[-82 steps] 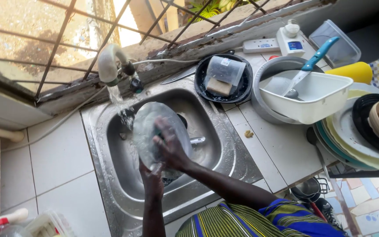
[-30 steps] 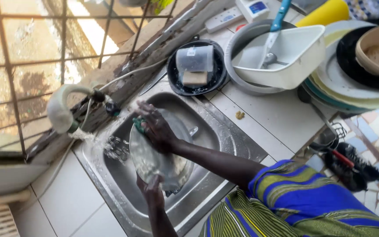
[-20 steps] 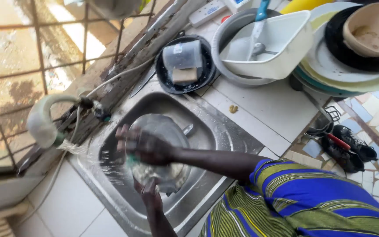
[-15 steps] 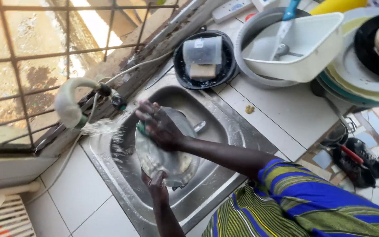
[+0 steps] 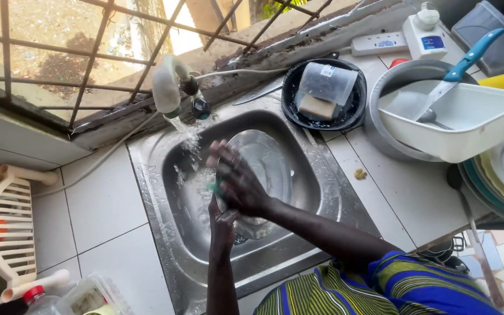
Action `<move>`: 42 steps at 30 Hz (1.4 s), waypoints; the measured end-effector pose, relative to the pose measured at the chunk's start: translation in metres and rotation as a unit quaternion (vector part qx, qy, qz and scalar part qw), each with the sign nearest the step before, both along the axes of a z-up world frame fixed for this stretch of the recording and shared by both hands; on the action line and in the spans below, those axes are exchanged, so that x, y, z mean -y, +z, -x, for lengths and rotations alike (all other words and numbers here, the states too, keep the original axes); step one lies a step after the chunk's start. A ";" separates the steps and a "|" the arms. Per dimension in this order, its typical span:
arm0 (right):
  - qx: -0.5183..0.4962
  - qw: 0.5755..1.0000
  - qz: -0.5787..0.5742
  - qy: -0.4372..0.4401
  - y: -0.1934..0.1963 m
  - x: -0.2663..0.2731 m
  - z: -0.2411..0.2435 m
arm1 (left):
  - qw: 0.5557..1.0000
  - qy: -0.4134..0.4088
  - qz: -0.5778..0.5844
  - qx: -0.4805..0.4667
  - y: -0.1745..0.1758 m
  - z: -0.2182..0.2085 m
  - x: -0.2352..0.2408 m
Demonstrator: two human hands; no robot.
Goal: The person washes an orange plastic cup and a metal plate in a kitchen sink using a green scrubber and running water. They scrub both items thoroughly, rinse them under the tap, and place the cleaned cup and plate on a drying rack.
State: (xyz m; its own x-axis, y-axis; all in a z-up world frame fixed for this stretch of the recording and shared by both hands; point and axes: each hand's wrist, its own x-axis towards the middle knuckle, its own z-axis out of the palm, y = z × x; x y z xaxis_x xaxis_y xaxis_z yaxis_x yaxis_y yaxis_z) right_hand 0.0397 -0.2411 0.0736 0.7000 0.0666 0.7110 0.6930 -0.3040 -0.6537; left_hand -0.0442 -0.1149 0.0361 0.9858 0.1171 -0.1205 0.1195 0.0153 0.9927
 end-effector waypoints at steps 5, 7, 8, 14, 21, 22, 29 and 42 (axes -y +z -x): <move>-0.011 1.000 -0.007 -0.023 -0.003 0.026 -0.026 | 0.999 -0.022 0.009 0.029 0.063 0.004 0.022; -0.029 0.997 -0.004 -0.067 -0.017 0.026 -0.035 | 0.999 -0.022 0.013 0.020 0.056 0.013 0.020; -0.046 0.993 0.001 -0.108 -0.021 0.028 -0.042 | 1.000 -0.019 0.019 0.012 0.053 0.015 0.020; 0.002 0.999 0.049 0.018 -0.004 0.006 0.015 | 0.987 -0.105 -0.098 0.077 0.078 -0.005 0.025; -0.039 0.992 -0.005 -0.118 -0.011 0.025 -0.027 | 0.999 -0.028 0.026 -0.013 0.071 0.010 0.027; -0.020 0.998 -0.004 -0.060 0.003 0.020 -0.011 | 0.998 -0.026 0.035 -0.040 0.064 0.008 0.025; -0.015 0.997 -0.074 -0.013 -0.027 0.020 -0.030 | 0.998 -0.035 -0.043 0.015 -0.045 0.002 -0.014; -0.010 0.991 -0.129 0.010 -0.026 0.018 -0.038 | 0.999 -0.024 -0.038 -0.013 -0.002 0.013 0.008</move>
